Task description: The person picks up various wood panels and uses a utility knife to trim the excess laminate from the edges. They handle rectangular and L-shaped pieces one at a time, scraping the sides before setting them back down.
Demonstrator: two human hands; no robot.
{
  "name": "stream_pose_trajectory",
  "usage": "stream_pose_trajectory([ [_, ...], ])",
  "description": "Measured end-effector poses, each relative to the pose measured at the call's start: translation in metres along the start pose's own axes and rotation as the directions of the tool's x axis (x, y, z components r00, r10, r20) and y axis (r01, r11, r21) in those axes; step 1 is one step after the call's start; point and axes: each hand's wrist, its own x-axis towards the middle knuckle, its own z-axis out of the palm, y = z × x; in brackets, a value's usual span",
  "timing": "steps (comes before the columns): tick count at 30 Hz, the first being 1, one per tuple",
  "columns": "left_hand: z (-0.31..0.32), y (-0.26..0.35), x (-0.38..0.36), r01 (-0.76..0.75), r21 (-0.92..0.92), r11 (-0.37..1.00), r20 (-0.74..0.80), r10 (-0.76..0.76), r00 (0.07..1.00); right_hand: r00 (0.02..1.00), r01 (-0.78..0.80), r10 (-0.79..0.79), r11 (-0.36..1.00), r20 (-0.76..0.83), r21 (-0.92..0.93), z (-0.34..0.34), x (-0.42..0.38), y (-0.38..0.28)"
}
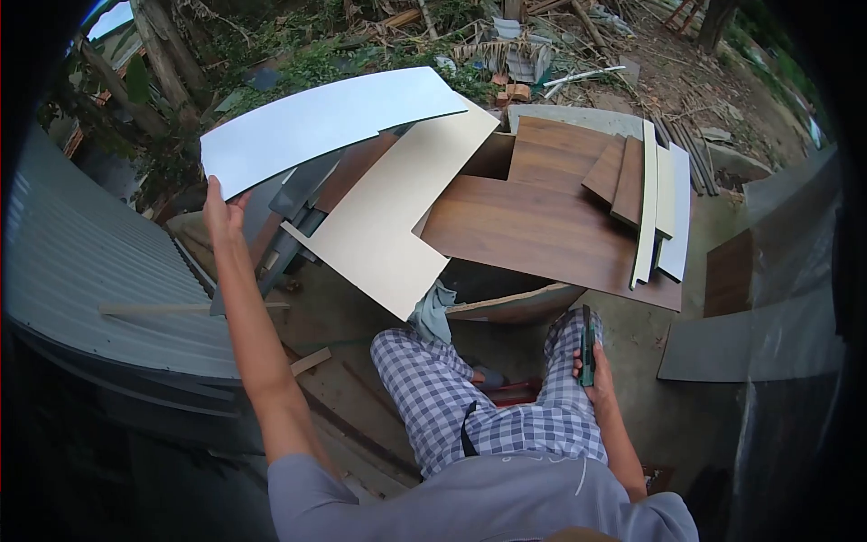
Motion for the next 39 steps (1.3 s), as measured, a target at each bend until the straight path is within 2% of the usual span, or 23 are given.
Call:
stream_pose_trajectory([
  [4, 0.038, 0.029, -0.041, -0.019, 0.088, 0.996, 0.11, 0.009, 0.994, 1.0, -0.006, 0.006, 1.0, -0.014, 0.021, 0.001, -0.001, -0.004],
  [6, 0.051, 0.028, -0.057, 0.029, 0.102, 0.994, 0.131, -0.042, 0.99, 1.0, -0.016, 0.017, 0.999, -0.009, 0.042, -0.005, 0.001, -0.002],
  [9, 0.059, 0.019, -0.068, 0.161, 0.196, 0.967, 0.24, -0.206, 0.949, 1.0, -0.007, 0.007, 0.998, 0.01, 0.063, -0.015, 0.003, 0.002],
  [12, 0.075, 0.01, -0.097, 0.143, 0.255, 0.956, 0.236, -0.205, 0.95, 0.999, 0.01, -0.012, 0.998, 0.03, 0.064, -0.015, -0.002, -0.001],
  [13, 0.078, 0.007, -0.104, 0.136, 0.271, 0.953, 0.281, -0.214, 0.935, 1.0, 0.011, -0.013, 0.998, 0.027, 0.068, -0.015, -0.006, -0.003],
  [14, 0.084, 0.007, -0.117, 0.132, 0.271, 0.954, 0.283, -0.21, 0.936, 0.998, 0.014, -0.016, 0.999, 0.057, 0.032, -0.012, -0.009, -0.005],
  [16, 0.099, 0.013, -0.142, 0.025, 0.262, 0.965, 0.437, -0.142, 0.888, 0.993, 0.023, -0.023, 1.0, 0.12, 0.001, -0.001, -0.015, -0.015],
  [18, 0.11, 0.02, -0.157, -0.067, 0.23, 0.971, 0.469, -0.05, 0.882, 0.981, 0.029, 0.006, 0.983, 0.194, -0.181, 0.02, -0.028, -0.031],
  [19, 0.114, 0.023, -0.164, -0.098, 0.234, 0.967, 0.47, -0.024, 0.882, 0.973, 0.034, 0.006, 0.985, 0.23, -0.17, 0.035, -0.026, -0.042],
  [21, 0.121, 0.031, -0.168, -0.162, 0.233, 0.959, 0.513, 0.021, 0.858, 0.953, 0.167, -0.026, 0.878, 0.303, -0.45, 0.063, -0.026, -0.07],
  [22, 0.123, 0.032, -0.171, -0.188, 0.23, 0.955, 0.549, 0.032, 0.835, 0.931, 0.261, -0.063, 0.805, 0.36, -0.533, 0.091, -0.027, -0.095],
  [25, 0.141, 0.047, -0.206, -0.25, 0.242, 0.937, 0.593, 0.061, 0.803, 0.874, 0.451, -0.172, 0.636, 0.455, -0.626, 0.166, -0.025, -0.164],
  [28, 0.148, 0.058, -0.23, -0.276, 0.231, 0.933, 0.64, 0.069, 0.766, 0.748, 0.652, -0.298, 0.494, 0.592, -0.575, 0.246, -0.032, -0.22],
  [31, 0.149, 0.065, -0.253, -0.262, 0.206, 0.943, 0.681, 0.054, 0.731, 0.591, 0.791, -0.268, 0.374, 0.76, -0.484, 0.317, -0.036, -0.263],
  [35, 0.142, 0.067, -0.267, -0.282, 0.264, 0.922, 0.657, 0.042, 0.753, 0.417, 0.894, -0.286, 0.299, 0.863, -0.333, 0.383, -0.026, -0.29],
  [37, 0.142, 0.065, -0.271, -0.312, 0.229, 0.922, 0.624, 0.107, 0.774, 0.426, 0.894, -0.25, 0.265, 0.87, -0.361, 0.404, -0.032, -0.295],
  [39, 0.139, 0.064, -0.27, -0.312, 0.235, 0.92, 0.621, 0.105, 0.777, 0.424, 0.896, -0.221, 0.242, 0.879, -0.371, 0.414, -0.038, -0.294],
])
